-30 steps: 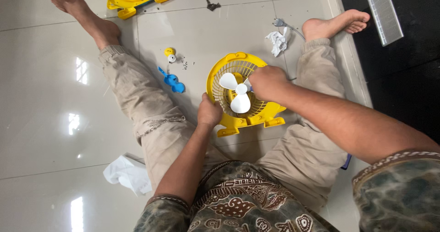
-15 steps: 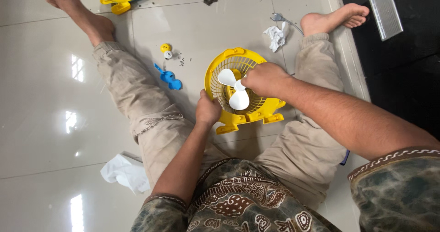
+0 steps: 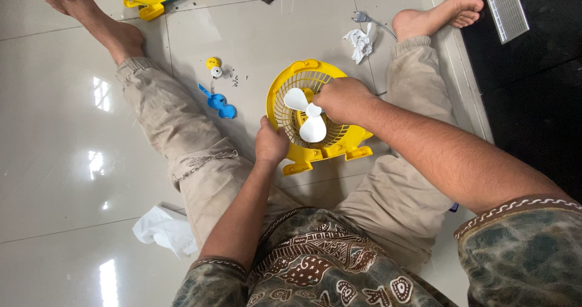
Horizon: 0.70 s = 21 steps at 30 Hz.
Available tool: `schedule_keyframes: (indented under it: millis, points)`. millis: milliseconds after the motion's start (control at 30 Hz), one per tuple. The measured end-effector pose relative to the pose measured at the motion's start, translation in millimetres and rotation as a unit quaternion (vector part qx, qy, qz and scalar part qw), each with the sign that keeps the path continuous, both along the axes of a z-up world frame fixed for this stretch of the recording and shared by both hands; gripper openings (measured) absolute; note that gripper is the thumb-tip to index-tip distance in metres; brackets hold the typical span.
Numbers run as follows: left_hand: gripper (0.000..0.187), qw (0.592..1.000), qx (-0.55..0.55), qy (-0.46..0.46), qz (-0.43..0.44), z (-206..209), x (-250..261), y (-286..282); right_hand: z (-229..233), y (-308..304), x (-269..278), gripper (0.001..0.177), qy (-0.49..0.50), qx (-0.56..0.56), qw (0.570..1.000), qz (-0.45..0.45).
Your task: The person sits on the floor and assembles a yellow electric fan. They use a screwdriver to tighten the fan blade hub, then attach the front grille and secure it with screws.
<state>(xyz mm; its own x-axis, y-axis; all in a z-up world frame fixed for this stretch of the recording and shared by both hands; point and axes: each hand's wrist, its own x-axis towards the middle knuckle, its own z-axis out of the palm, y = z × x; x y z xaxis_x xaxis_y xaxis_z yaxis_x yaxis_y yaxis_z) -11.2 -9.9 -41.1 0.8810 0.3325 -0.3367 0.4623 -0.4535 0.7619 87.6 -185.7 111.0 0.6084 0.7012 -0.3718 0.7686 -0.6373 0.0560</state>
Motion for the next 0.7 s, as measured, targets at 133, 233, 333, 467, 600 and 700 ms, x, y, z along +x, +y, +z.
schedule_keyframes:
  millis: [133,233,333,467,600,700]
  points:
    - [0.043,1.000,-0.008,0.006,0.000,2.9,-0.7,0.1,-1.1,1.4,-1.2,0.022,0.007,0.001,1.000,-0.006]
    - [0.042,1.000,-0.002,0.009,-0.001,3.9,-0.4,0.0,-3.3,2.2,-1.6,0.021,0.007,0.007,1.000,-0.018]
    - [0.042,1.000,-0.004,0.010,-0.001,1.5,0.7,-0.3,-6.1,1.9,-1.7,0.020,0.000,0.004,0.999,-0.034]
    - [0.041,1.000,0.003,0.019,0.005,-5.1,1.7,0.0,-4.8,-5.9,-4.8,0.027,-0.003,-0.010,1.000,-0.023]
    - [0.043,1.000,-0.017,0.000,0.014,-9.3,-0.1,8.5,3.4,-18.9,-5.2,0.013,-0.060,0.030,0.973,0.222]
    - [0.044,0.999,-0.040,-0.011,0.018,-15.3,-1.8,10.6,2.7,-19.2,-1.3,0.012,-0.034,0.012,0.978,0.207]
